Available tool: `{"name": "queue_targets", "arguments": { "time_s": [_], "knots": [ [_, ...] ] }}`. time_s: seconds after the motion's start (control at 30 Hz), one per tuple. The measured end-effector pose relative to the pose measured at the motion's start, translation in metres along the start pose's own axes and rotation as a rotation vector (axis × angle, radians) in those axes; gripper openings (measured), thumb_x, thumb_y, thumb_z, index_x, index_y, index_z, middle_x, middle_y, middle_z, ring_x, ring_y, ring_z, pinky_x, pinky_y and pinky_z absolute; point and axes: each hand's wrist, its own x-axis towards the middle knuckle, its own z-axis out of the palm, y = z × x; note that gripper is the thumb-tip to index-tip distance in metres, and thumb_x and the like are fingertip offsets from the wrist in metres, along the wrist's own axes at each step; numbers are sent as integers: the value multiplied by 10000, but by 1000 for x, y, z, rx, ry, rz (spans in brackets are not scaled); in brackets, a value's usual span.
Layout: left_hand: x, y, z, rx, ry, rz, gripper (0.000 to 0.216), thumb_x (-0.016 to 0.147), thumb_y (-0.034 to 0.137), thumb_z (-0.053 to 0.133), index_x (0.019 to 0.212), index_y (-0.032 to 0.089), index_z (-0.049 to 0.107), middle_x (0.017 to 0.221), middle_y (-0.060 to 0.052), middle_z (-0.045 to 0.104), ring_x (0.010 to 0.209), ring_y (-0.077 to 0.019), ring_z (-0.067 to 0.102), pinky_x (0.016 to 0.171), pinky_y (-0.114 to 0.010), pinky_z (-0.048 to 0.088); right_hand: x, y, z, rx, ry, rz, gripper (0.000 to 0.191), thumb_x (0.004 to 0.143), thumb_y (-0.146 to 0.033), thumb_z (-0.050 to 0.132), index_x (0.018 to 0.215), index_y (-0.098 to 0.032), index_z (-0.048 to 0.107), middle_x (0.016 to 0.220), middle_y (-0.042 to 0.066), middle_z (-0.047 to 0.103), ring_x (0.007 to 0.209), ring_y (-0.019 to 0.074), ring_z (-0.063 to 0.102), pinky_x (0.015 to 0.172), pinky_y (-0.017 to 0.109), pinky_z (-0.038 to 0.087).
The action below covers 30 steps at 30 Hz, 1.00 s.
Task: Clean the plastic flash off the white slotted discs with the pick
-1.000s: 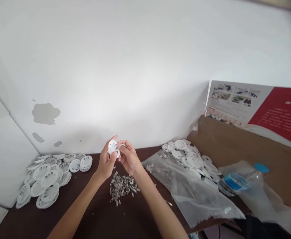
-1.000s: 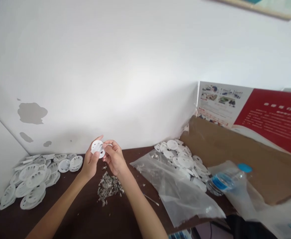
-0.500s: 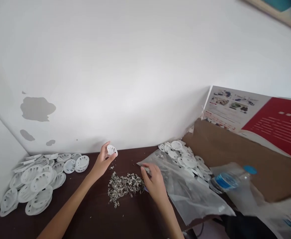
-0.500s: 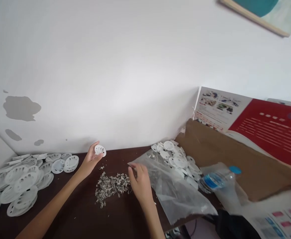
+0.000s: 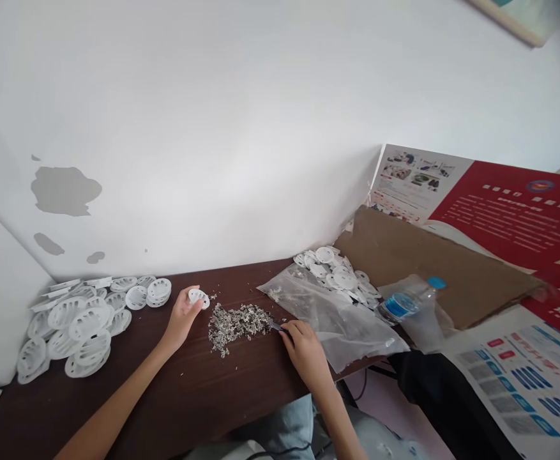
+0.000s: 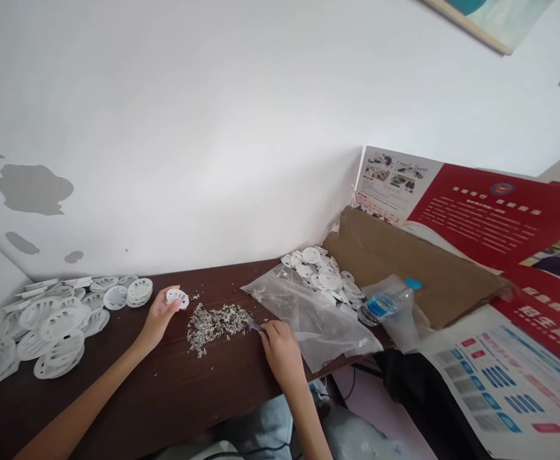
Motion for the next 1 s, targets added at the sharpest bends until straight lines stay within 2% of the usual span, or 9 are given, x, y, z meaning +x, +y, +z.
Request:
{"name": "queue_targets", "arguments": {
  "time_s": [0.13,0.23,0.3,0.37,0.5,0.6,0.7,0.83,1.0],
  "knots": [
    [-4,1,-2,44,-35,-13,621,916,655,613,1337,198,590,1100,-101,721,999,-253,691,899,-381,542,9,-17,-16,22,124,-8,220,1055,-370,532,1084,-230,700,951,108,698,880,288,642,811,446,536],
    [-8,5,-3,87,-74,4,628,970,684,488,1313,178,633,1014,-93,724,925,-247,672,881,-378,518,19,-46,-16,178,201,98,215,1023,-403,585,1082,-218,676,819,64,655,776,249,624,750,401,529],
    [-11,6,-5,83,-85,7,627,983,682,464,1298,174,651,973,-85,719,878,-239,658,854,-369,509,27,-69,-5,350,237,239,226,995,-426,614,1061,-212,647,858,65,680,758,228,640,713,366,532],
    [-14,6,-7,78,-69,6,617,991,672,457,1274,167,669,911,-70,706,821,-225,640,816,-357,498,37,-93,13,572,185,316,225,984,-427,613,1074,-221,631,900,60,697,801,223,668,712,341,540],
    [-17,6,-12,88,-5,11,662,1019,665,354,1230,137,694,803,-51,672,736,-207,605,768,-350,483,58,-133,54,1051,75,295,171,980,-395,579,1020,-230,605,957,53,690,877,221,715,819,365,581],
    [-19,8,-15,106,-4,11,705,1025,661,299,1243,125,702,784,-55,681,730,-215,610,747,-354,491,66,-151,76,1115,50,275,189,970,-407,599,1023,-225,606,963,65,701,895,228,729,804,360,592],
    [-21,9,-16,132,-20,11,709,1025,658,298,1264,127,701,845,-71,719,771,-221,635,771,-360,506,61,-157,89,1120,77,290,210,986,-426,579,1038,-224,602,970,70,702,915,227,725,814,361,589],
    [-21,7,-15,177,-23,-1,736,1016,694,297,1237,132,719,901,-88,739,794,-225,639,789,-368,509,47,-154,93,1099,88,308,203,989,-423,580,1023,-226,613,973,65,694,886,215,709,834,369,578],
    [-21,8,-13,219,-1,-38,793,1015,734,232,1220,146,723,863,-74,710,767,-220,605,772,-360,482,41,-153,89,1034,40,300,204,1003,-424,554,1023,-230,613,926,64,703,840,219,703,778,355,569]
  ]
}}
